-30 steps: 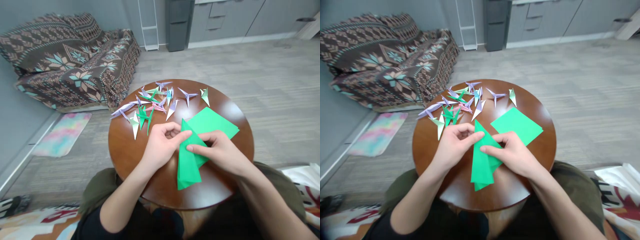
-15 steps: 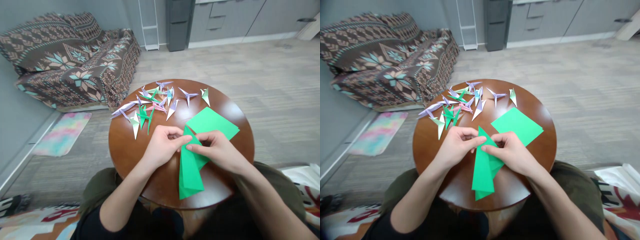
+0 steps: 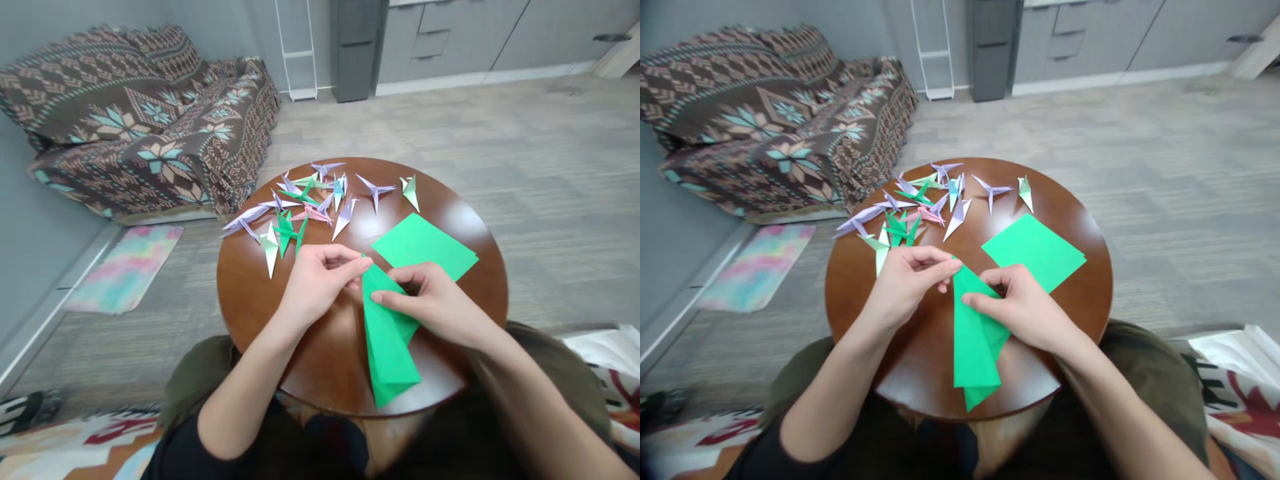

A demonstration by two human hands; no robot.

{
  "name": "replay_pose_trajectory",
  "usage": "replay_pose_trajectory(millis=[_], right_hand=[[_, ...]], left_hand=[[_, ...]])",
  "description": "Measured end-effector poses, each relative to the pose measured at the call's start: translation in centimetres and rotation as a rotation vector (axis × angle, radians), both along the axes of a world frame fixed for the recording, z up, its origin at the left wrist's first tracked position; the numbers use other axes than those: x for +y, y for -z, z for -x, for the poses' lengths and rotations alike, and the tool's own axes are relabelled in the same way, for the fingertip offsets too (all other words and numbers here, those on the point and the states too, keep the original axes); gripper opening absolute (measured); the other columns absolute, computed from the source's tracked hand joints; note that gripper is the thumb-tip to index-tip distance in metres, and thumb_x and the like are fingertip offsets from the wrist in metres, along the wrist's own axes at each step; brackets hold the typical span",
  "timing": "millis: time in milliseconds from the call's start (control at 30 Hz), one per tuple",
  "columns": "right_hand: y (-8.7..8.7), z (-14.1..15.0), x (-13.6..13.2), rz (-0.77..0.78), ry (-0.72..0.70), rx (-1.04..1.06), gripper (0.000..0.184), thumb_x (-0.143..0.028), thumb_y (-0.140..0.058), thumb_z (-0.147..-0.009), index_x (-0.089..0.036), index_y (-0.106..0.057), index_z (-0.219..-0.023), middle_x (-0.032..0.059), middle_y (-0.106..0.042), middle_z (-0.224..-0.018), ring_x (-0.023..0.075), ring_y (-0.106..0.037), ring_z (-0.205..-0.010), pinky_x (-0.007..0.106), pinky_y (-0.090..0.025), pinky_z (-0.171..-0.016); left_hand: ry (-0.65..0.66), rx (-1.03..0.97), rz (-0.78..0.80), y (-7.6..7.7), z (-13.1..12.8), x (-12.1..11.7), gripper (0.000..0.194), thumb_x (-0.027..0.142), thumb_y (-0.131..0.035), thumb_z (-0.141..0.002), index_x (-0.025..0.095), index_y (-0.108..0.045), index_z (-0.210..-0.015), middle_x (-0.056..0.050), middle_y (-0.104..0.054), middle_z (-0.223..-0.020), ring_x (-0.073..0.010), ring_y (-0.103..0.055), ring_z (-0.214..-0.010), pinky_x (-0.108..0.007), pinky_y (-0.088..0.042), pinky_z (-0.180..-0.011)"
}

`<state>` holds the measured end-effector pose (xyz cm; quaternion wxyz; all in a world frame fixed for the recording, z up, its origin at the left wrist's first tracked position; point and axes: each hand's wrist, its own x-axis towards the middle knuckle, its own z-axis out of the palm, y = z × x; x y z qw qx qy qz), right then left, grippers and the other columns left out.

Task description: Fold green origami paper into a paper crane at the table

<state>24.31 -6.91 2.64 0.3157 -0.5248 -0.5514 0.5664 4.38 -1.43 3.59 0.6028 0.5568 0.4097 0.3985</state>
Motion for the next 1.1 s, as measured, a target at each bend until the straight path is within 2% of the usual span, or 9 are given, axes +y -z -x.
replay_pose_trajectory(millis=[467,667,833,967,1100], right_hand=[[0.16,-0.19,0.09,-0.011,-0.045,-0.059,0.033,-0.045,-0.082,-0.084,-0.018,-0.067,-0.073,-0.0037,-0.055,-0.066,0.0129,-0.045,-0.062,0.027,-0.035,-0.055],[-0.02,-0.02,-0.04,-0.019,-0.057,-0.068,0.032,-0.041,-0.078,-0.087,-0.018,-0.064,-0.07,-0.0034,-0.054,-0.066,0.0125,-0.044,-0.061,0.027,-0.035,-0.054],[-0.22,0.03,0.05,-0.051,-0.041,-0.088,0.029,-0.044,-0.08,-0.087,-0.017,-0.073,-0.078,-0.0028,-0.058,-0.067,0.0131,-0.045,-0.062,0.026,-0.035,-0.054],[0.03,-0.11,0.16,-0.045,-0.041,-0.081,0.032,-0.049,-0.08,-0.088,-0.017,-0.079,-0.087,-0.002,-0.061,-0.07,0.0143,-0.048,-0.064,0.026,-0.037,-0.057],[0.36,-0.19,0.24,-0.029,-0.063,-0.084,0.033,-0.05,-0.08,-0.088,-0.017,-0.078,-0.087,-0.0029,-0.06,-0.069,0.0137,-0.046,-0.063,0.027,-0.036,-0.058]], left_hand=[[0.032,-0.07,0.056,0.38,-0.09,0.05,0.027,0.038,-0.094,-0.071,0.015,-0.08,-0.072,-0.003,-0.074,-0.065,-0.0126,-0.063,-0.058,-0.027,-0.057,-0.064],[-0.089,-0.169,0.018,0.49,0.06,0.31,0.022,0.035,-0.089,-0.078,0.015,-0.082,-0.081,-0.003,-0.076,-0.073,-0.0093,-0.061,-0.059,-0.02,-0.052,-0.057],[0.08,-0.002,0.073,0.06,-0.05,-0.12,0.028,0.037,-0.094,-0.074,0.013,-0.078,-0.074,0.0,-0.068,-0.059,-0.0087,-0.057,-0.05,-0.02,-0.046,-0.051],[0.079,0.007,0.086,0.03,-0.2,-0.21,0.032,0.041,-0.094,-0.072,0.014,-0.077,-0.071,0.0,-0.068,-0.06,-0.0103,-0.059,-0.052,-0.023,-0.05,-0.056],[0.093,-0.001,0.077,0.06,-0.16,-0.05,0.033,0.042,-0.095,-0.07,0.015,-0.076,-0.07,-0.001,-0.07,-0.063,-0.0113,-0.06,-0.055,-0.024,-0.053,-0.06]])
